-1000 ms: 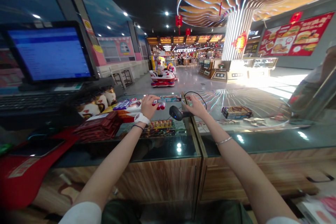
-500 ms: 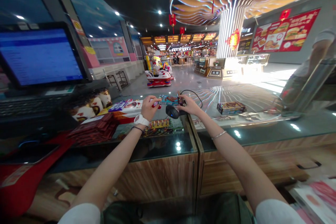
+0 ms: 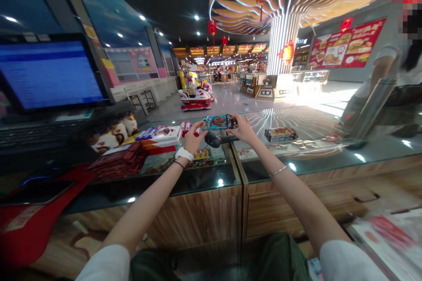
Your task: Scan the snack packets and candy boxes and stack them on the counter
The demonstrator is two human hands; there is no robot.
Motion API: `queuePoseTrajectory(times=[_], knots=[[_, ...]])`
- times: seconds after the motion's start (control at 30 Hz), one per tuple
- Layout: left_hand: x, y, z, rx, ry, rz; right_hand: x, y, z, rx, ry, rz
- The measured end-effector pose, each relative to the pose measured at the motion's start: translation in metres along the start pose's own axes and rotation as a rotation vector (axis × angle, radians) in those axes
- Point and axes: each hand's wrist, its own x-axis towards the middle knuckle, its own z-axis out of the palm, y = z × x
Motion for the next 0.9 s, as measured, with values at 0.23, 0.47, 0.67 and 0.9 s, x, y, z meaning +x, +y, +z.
queuePoseTrajectory(times=[0.23, 0.47, 0.67, 0.9], knots=[[-0.009, 0.040, 0.038, 0.031, -0.093, 0.032, -0.044, 0.014, -0.054, -0.171, 0.071, 0.030], [-0.006, 0.073, 0.101, 0.176, -0.220, 0.097, -0.080, 0.052, -0.095, -0.269, 0.176, 0.145], [0.003, 0.102, 0.156, 0.225, -0.320, 0.103, -0.093, 0.088, -0.122, -0.310, 0.275, 0.238], [0.006, 0.117, 0.208, 0.146, -0.397, 0.102, -0.095, 0.124, -0.140, -0.412, 0.298, 0.260]])
